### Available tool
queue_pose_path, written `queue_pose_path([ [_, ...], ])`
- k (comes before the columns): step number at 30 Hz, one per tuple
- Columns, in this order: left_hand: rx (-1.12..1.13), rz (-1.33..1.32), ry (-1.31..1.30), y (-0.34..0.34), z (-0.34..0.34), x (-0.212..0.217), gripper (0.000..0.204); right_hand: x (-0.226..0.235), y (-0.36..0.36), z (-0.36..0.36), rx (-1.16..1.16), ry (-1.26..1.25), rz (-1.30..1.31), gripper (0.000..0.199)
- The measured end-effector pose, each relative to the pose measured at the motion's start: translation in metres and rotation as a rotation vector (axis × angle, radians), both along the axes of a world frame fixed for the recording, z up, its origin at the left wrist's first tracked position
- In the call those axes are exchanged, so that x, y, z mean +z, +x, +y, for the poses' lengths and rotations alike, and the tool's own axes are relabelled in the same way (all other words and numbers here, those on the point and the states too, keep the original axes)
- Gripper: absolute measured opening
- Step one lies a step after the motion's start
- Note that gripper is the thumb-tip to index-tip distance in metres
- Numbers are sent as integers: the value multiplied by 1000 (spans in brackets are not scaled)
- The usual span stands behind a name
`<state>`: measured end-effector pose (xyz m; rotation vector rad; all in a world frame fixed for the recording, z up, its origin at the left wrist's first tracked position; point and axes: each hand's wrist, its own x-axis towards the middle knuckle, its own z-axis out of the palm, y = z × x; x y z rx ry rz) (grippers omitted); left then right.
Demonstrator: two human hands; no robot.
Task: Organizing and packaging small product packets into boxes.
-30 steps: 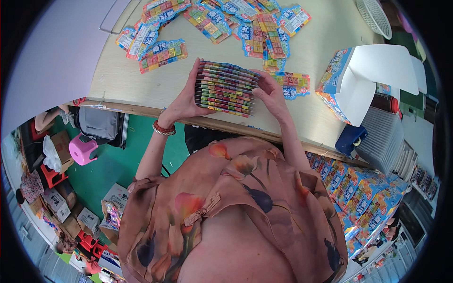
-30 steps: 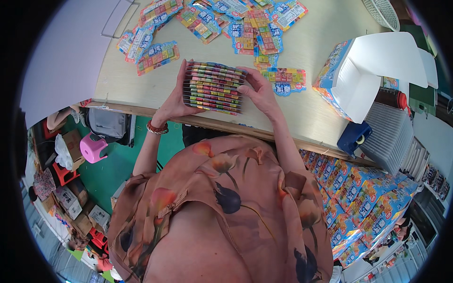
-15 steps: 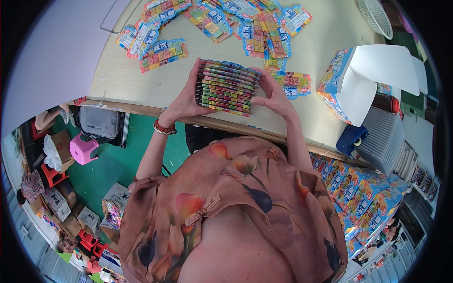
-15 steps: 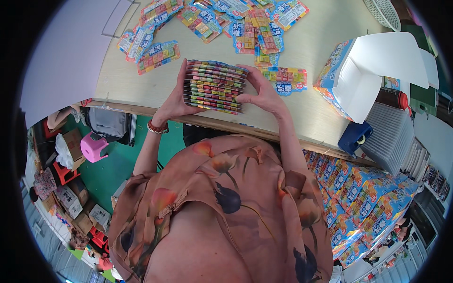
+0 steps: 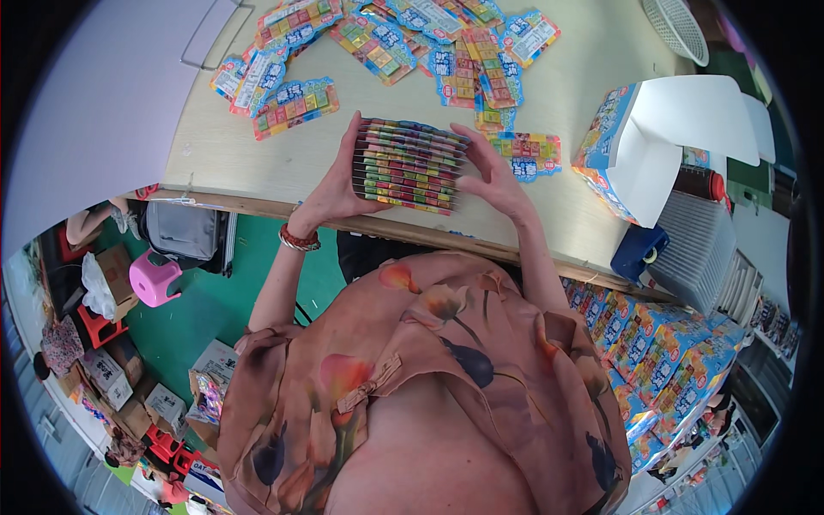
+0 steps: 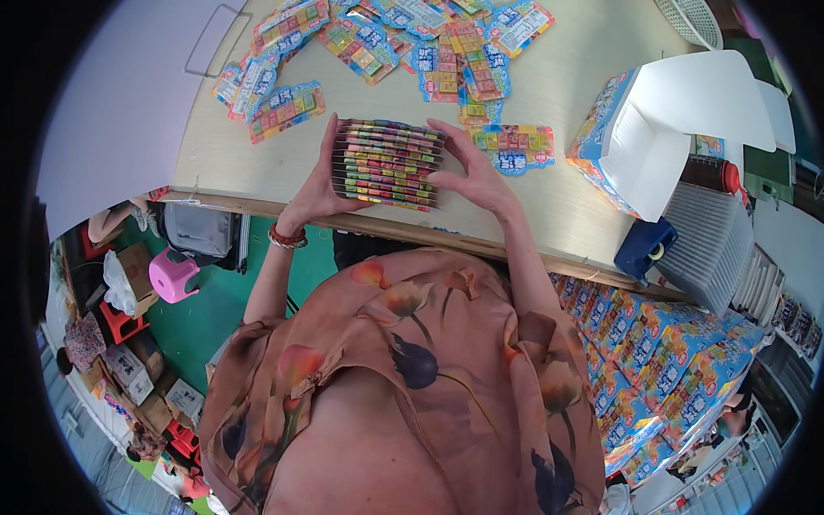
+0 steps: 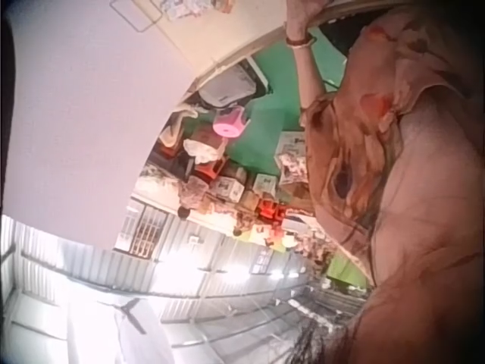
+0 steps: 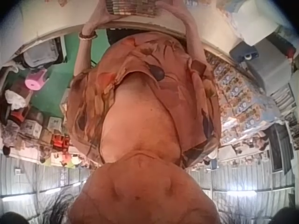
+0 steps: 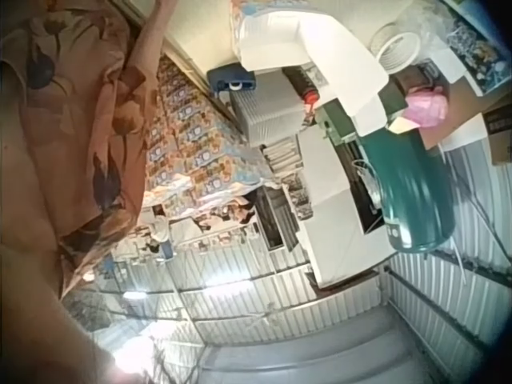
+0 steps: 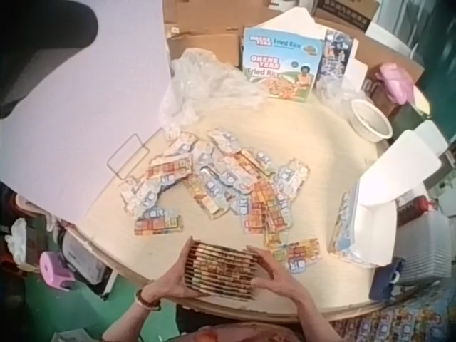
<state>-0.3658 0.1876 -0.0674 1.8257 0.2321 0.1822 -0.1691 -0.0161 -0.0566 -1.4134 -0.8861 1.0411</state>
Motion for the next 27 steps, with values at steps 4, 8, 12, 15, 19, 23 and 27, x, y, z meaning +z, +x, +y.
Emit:
queue_pose_path([
  [4,4,-27,71,0,1,-2,132,-11,13,2,-4,-31,153,58],
  [8,16,-18,32,1,-1,3,132,-7,-2,14,-354,71,-111,45],
  [12,5,16,25,0,0,1,132,-10,-6,8,-335,102,-350,42],
  [15,6,4,18,0,0,0,133,-7,-14,4,-332,126,-1,48],
  [19,22,-17,-15,-1,-1,-3,138,-2,-12,-7,-232,167,111,69],
  [23,19,-18,-1,-2,0,-5,136,4,-8,-14,32,-4,-149,101],
  [27,-20,-28,29,-4,4,-10,134,30,-25,-11,63,-133,-504,112],
])
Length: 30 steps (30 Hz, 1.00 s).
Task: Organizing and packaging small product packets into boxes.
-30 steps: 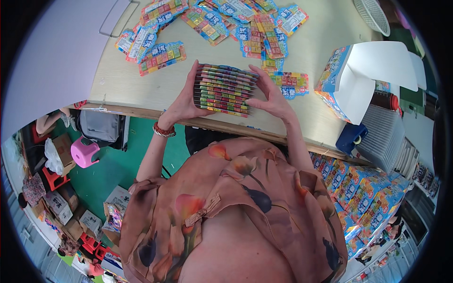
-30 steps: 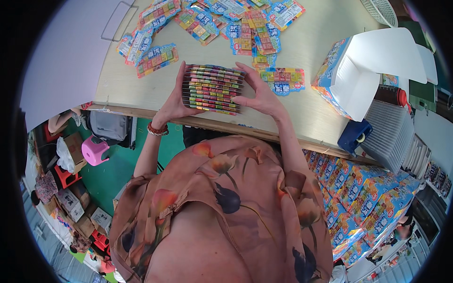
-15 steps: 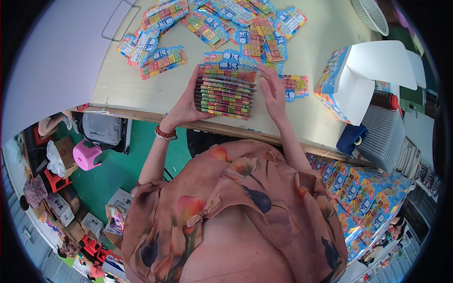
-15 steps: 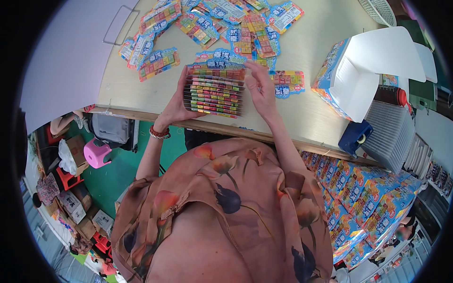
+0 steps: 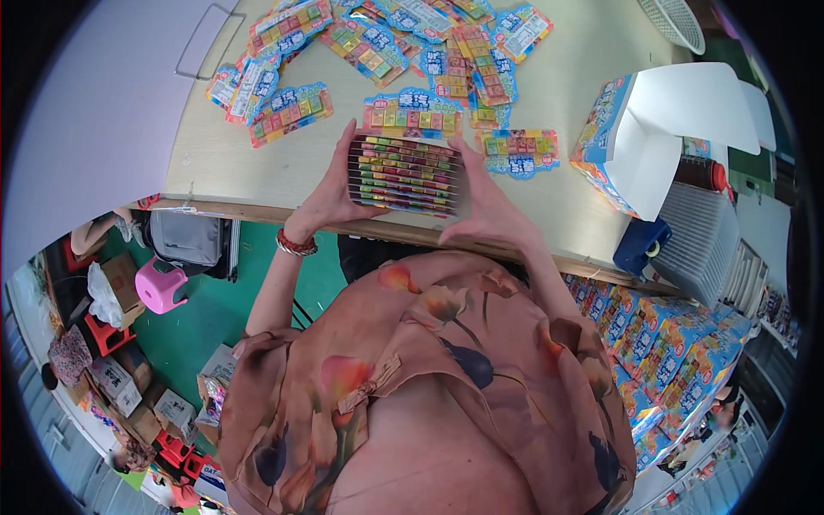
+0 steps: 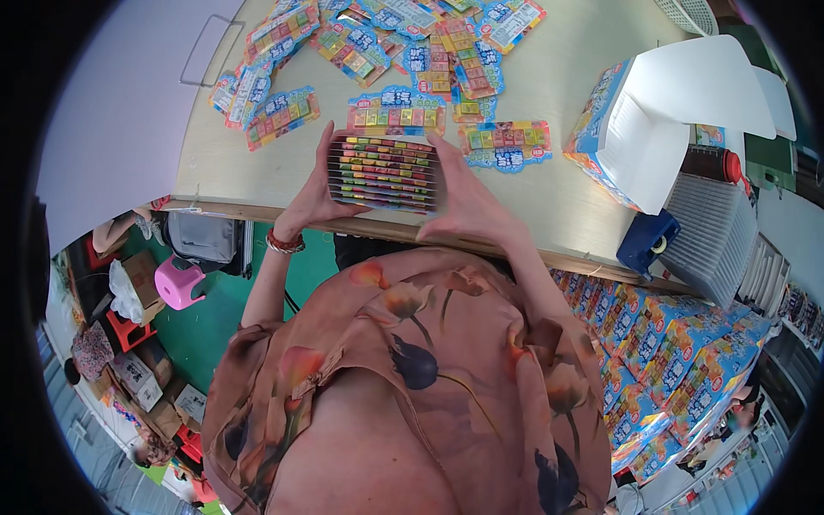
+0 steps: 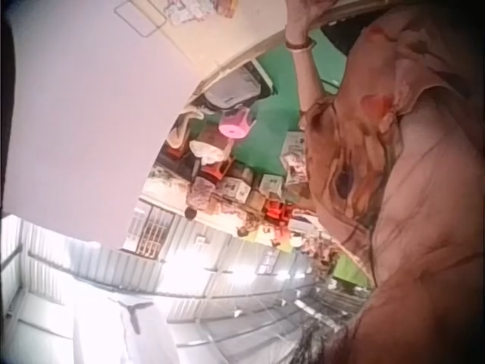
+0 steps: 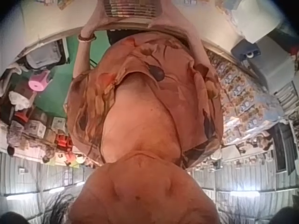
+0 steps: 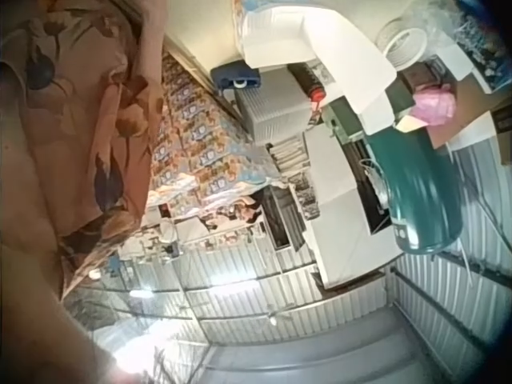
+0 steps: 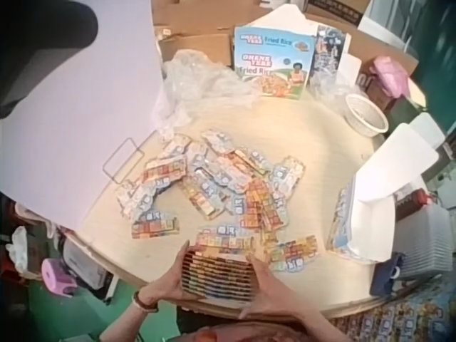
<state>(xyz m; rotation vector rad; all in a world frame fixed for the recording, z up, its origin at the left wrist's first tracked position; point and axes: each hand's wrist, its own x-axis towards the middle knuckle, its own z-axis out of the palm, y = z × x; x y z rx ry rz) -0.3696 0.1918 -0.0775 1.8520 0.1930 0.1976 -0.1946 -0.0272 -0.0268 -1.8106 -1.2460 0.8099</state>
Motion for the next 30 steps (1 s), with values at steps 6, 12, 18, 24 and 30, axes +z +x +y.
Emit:
queue_pose_path([
  [6,-79,-21,34,5,3,7,126,-25,-10,4,-92,190,-202,91],
  [12,-117,-64,191,20,-9,24,118,3,5,-26,-92,176,-233,92],
  [18,-309,-357,238,165,-63,125,104,101,68,-101,-431,1,-232,108],
  [24,-534,-358,363,315,-150,139,87,120,154,-197,-631,-94,-106,107],
  [30,-586,-217,435,355,-183,104,90,84,175,-214,-646,-382,-437,109],
])
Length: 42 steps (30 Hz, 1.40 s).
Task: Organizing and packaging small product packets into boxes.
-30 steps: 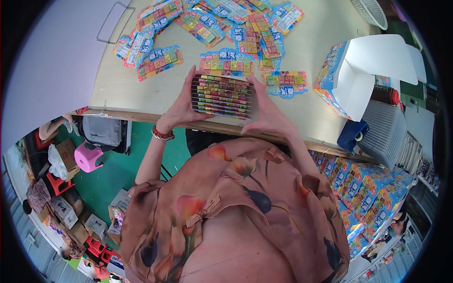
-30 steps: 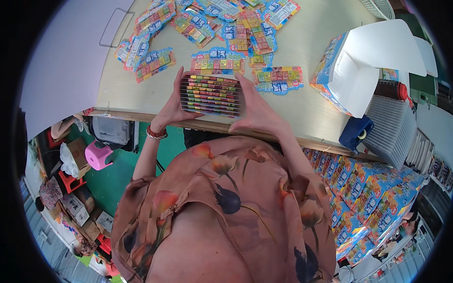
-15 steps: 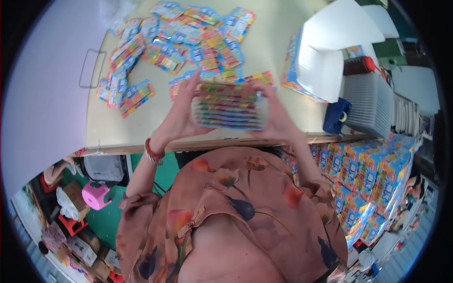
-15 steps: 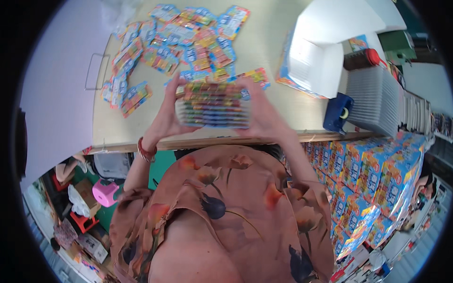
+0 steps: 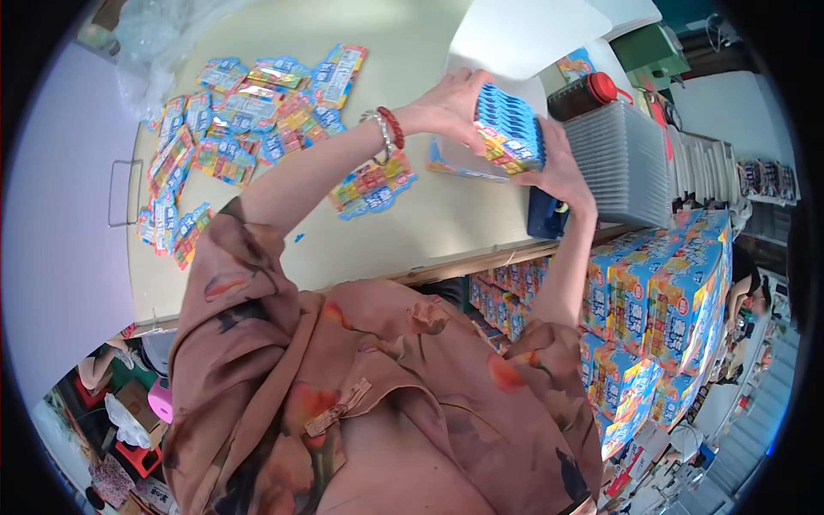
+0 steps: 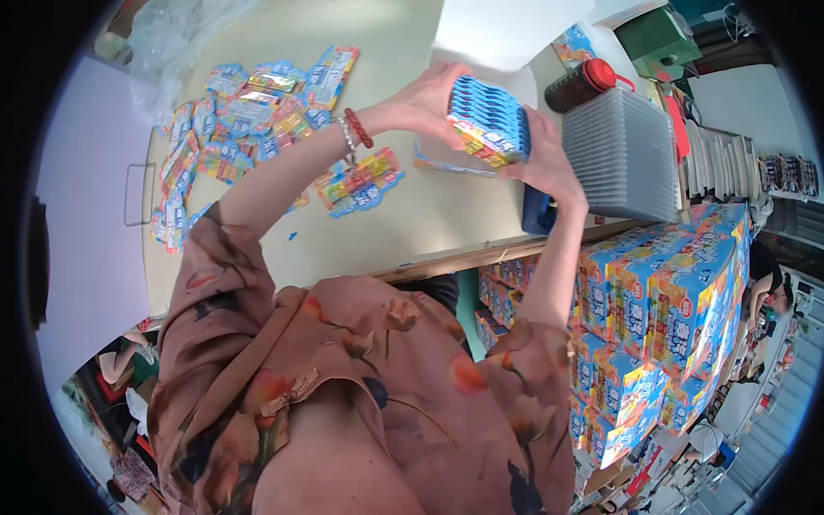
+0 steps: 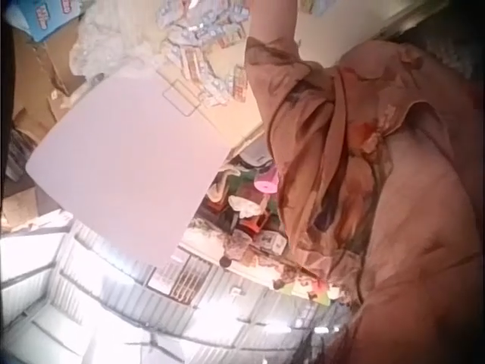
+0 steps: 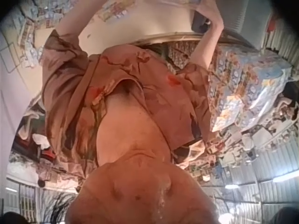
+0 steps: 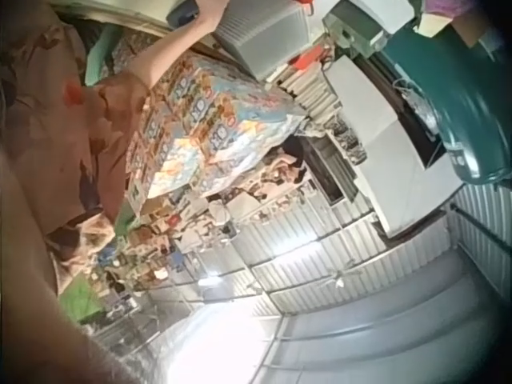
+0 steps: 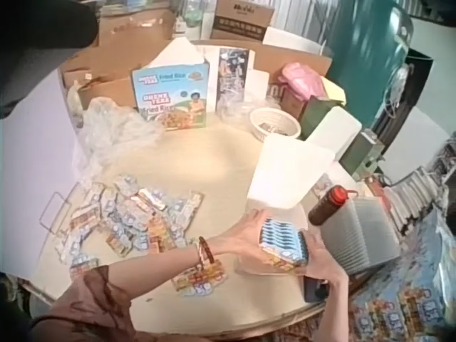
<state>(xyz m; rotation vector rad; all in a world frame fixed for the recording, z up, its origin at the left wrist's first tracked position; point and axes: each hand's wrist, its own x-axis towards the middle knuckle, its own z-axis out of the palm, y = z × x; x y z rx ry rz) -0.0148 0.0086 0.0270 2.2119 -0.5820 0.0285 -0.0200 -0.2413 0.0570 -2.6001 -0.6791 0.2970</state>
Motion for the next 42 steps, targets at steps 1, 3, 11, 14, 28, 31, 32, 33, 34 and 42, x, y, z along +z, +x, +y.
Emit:
queue_pose_path([
  [1,-14,9,15,0,-2,-2,89,-7,-1,-3,-21,42,-2,109],
  [3,-8,-19,39,-2,-3,-6,88,-8,-9,1,-43,142,-22,104],
  [11,127,-101,178,-17,-15,-32,91,-48,-33,10,-196,391,-384,53],
  [14,107,-74,274,-15,-20,-31,94,-56,-35,12,-309,386,-344,31],
  [28,-126,209,654,11,-19,-13,79,-27,-31,4,172,-235,-511,10],
  [31,-186,146,688,13,-21,-9,78,-23,-30,0,150,17,-387,11],
  [32,-234,160,780,14,-22,-7,86,-21,-30,0,152,19,-389,11],
  [33,-227,158,781,14,-22,-10,86,-15,-32,4,106,0,-340,13],
  [34,-209,219,660,13,-22,-14,91,-11,-34,8,59,-18,-291,15],
  [42,-185,82,592,0,-25,-21,95,-32,-46,22,-39,25,-568,7],
])
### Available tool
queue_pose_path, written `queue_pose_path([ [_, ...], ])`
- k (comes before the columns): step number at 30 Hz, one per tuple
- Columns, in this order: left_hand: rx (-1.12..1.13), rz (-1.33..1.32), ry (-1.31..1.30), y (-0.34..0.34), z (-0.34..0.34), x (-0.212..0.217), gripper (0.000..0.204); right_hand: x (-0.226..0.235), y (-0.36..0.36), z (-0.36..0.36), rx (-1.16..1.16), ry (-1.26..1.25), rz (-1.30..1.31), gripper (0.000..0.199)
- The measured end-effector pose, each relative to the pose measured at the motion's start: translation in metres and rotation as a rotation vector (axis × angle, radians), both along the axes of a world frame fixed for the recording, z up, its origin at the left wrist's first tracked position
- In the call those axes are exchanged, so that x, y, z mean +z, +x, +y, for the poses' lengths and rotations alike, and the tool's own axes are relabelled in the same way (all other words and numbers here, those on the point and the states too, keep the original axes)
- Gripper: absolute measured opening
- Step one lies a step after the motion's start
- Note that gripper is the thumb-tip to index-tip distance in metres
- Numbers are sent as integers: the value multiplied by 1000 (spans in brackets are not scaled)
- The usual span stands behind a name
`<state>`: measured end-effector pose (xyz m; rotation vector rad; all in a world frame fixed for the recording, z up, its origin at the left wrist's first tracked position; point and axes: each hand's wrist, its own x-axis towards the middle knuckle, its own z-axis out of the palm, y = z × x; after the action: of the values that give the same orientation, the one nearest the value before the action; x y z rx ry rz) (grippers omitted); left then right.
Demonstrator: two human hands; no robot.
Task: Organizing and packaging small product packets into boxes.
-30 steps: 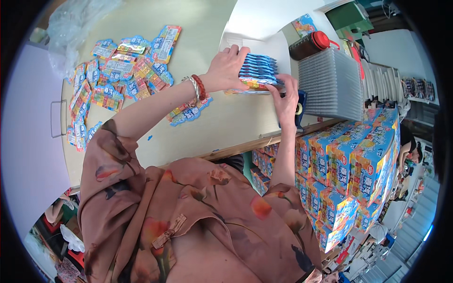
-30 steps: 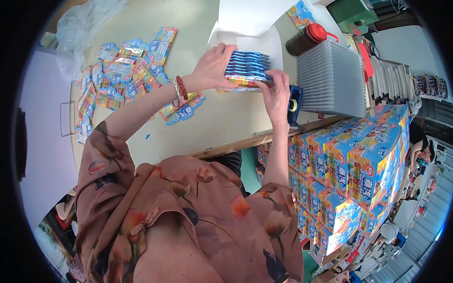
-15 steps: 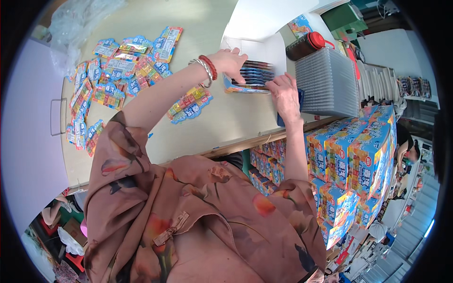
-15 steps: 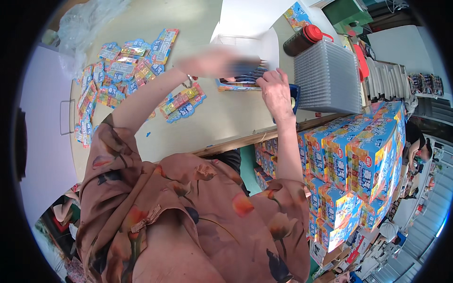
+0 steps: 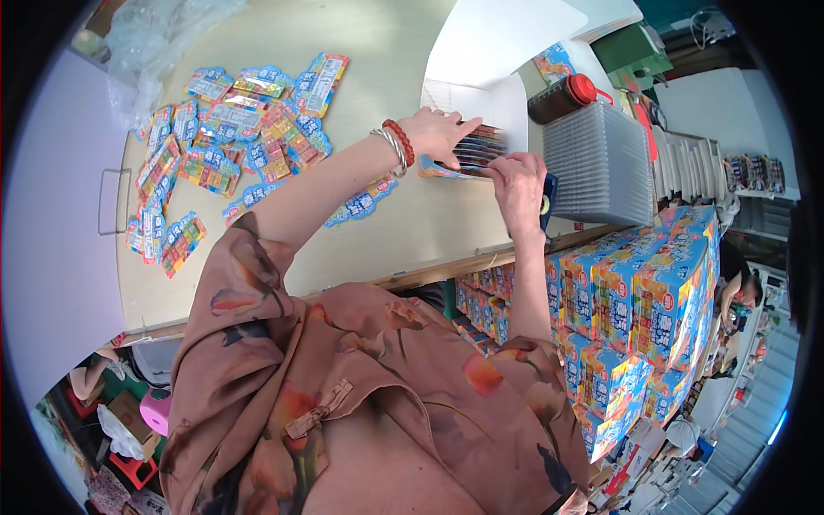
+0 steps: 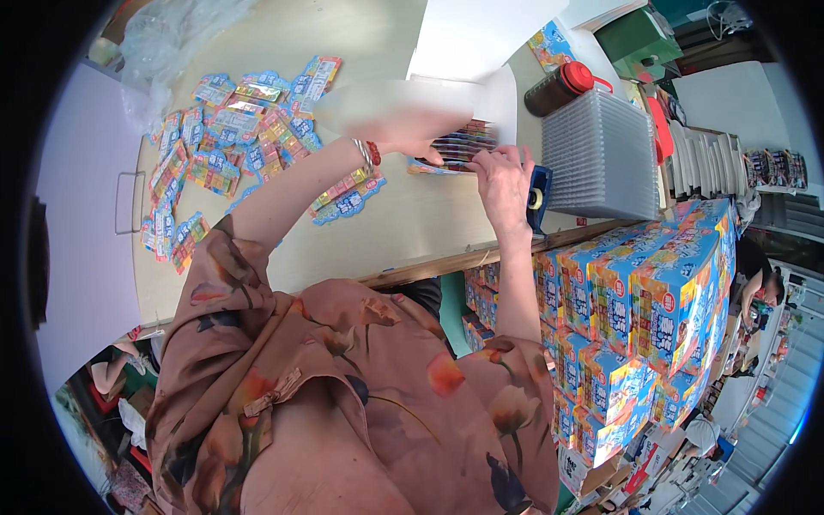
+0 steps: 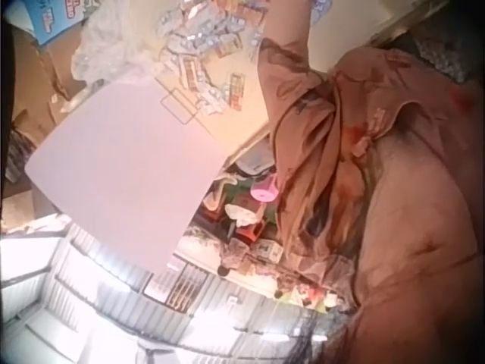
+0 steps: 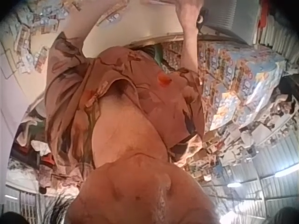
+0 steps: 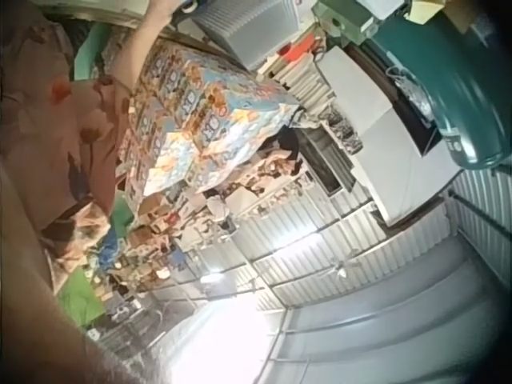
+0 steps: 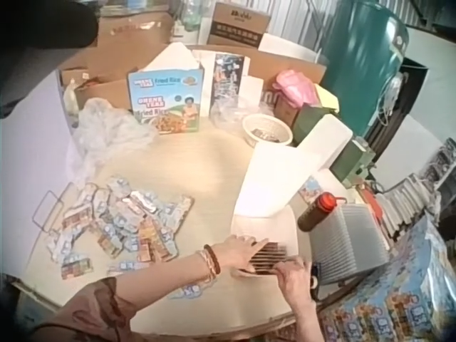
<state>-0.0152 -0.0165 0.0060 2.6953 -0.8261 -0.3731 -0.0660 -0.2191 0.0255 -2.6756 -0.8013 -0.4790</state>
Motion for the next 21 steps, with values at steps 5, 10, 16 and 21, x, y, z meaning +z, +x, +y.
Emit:
queue_pose_path([
  [5,-2,-48,-6,1,0,-6,94,16,6,7,-52,-178,212,9],
  [10,138,-83,-39,-13,-17,2,88,23,2,8,-125,-279,155,14],
  [16,129,-116,-68,-15,-19,4,83,51,-4,31,-237,-41,60,15],
  [21,242,-594,-497,-54,16,12,55,64,-13,77,-27,391,-38,14],
])
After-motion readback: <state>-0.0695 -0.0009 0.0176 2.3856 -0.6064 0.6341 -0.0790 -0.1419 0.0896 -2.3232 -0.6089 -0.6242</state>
